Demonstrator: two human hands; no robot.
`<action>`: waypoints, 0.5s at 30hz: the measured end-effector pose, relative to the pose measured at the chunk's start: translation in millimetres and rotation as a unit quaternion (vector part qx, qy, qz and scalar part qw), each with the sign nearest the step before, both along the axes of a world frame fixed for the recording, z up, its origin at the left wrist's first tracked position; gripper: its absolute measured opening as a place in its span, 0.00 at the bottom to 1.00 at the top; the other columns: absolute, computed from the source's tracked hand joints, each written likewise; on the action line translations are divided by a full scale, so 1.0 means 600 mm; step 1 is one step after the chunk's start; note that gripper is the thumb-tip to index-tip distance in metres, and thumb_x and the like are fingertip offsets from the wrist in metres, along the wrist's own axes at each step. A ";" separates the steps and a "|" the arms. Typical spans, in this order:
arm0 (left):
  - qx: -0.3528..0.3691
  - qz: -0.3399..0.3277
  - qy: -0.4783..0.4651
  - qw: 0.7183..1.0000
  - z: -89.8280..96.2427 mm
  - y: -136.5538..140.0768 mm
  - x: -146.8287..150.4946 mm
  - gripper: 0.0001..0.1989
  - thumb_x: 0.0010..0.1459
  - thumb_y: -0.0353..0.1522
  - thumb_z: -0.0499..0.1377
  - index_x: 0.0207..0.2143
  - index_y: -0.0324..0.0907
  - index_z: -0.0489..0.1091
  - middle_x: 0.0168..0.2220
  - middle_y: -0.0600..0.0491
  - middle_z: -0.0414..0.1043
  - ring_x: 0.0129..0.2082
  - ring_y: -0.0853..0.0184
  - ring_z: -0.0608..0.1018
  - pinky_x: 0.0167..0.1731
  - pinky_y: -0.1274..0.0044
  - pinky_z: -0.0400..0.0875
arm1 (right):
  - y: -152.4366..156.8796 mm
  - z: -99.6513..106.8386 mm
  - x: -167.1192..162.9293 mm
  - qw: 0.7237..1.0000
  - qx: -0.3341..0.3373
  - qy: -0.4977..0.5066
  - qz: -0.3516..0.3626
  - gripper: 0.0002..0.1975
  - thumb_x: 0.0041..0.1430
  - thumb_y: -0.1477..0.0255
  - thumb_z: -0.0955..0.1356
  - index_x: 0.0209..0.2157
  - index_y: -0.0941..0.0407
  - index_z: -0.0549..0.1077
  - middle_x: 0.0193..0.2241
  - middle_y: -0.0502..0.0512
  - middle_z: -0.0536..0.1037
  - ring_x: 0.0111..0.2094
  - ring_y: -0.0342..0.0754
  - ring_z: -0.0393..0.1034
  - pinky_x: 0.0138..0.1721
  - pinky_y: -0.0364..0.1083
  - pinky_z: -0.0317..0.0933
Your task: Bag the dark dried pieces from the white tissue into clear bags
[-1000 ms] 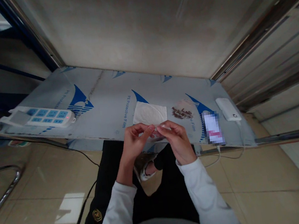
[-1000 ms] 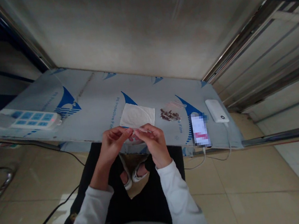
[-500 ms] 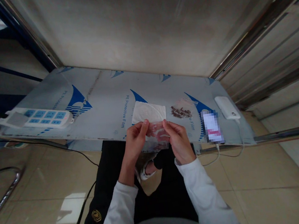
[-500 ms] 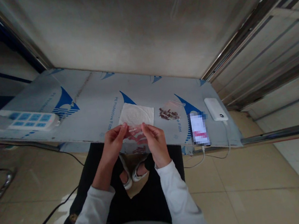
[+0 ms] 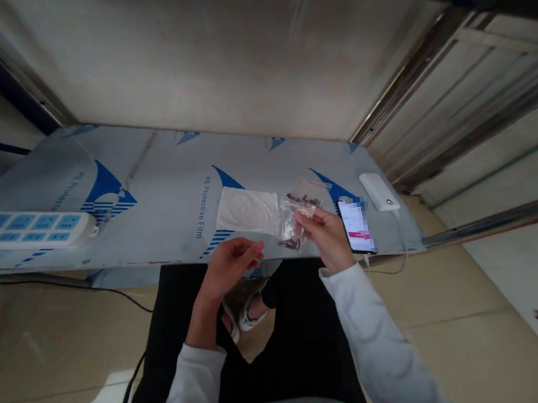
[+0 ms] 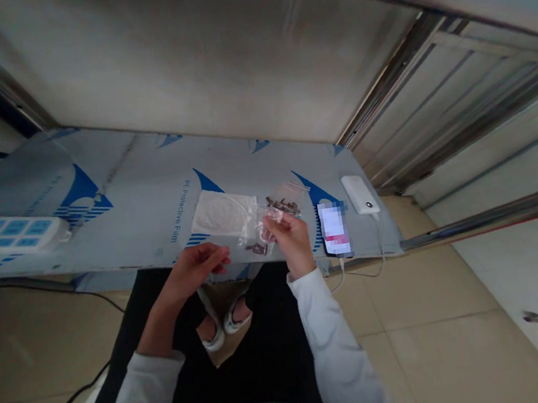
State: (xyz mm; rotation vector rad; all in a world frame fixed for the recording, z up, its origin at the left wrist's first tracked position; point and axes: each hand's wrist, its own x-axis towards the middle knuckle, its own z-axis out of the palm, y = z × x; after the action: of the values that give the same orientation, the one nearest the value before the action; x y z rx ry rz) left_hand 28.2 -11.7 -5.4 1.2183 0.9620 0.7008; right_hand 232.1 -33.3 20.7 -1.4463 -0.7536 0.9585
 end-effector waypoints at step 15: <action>0.018 0.085 0.040 0.995 0.010 0.021 -0.010 0.19 0.46 0.47 0.63 0.25 0.39 0.74 0.24 0.50 0.76 0.20 0.71 0.72 0.22 0.79 0.65 | 0.179 -0.066 0.207 0.885 -0.197 -0.422 -0.016 0.20 0.49 0.72 0.73 0.45 0.61 0.72 0.52 0.66 0.69 0.55 0.59 0.61 0.53 0.57 0.57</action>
State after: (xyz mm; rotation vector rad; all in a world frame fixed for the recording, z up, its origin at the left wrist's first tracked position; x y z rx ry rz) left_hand 22.2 1.2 0.7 1.2120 1.1330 0.8106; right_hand 356.3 74.1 -19.0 -2.2752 -1.1934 0.4238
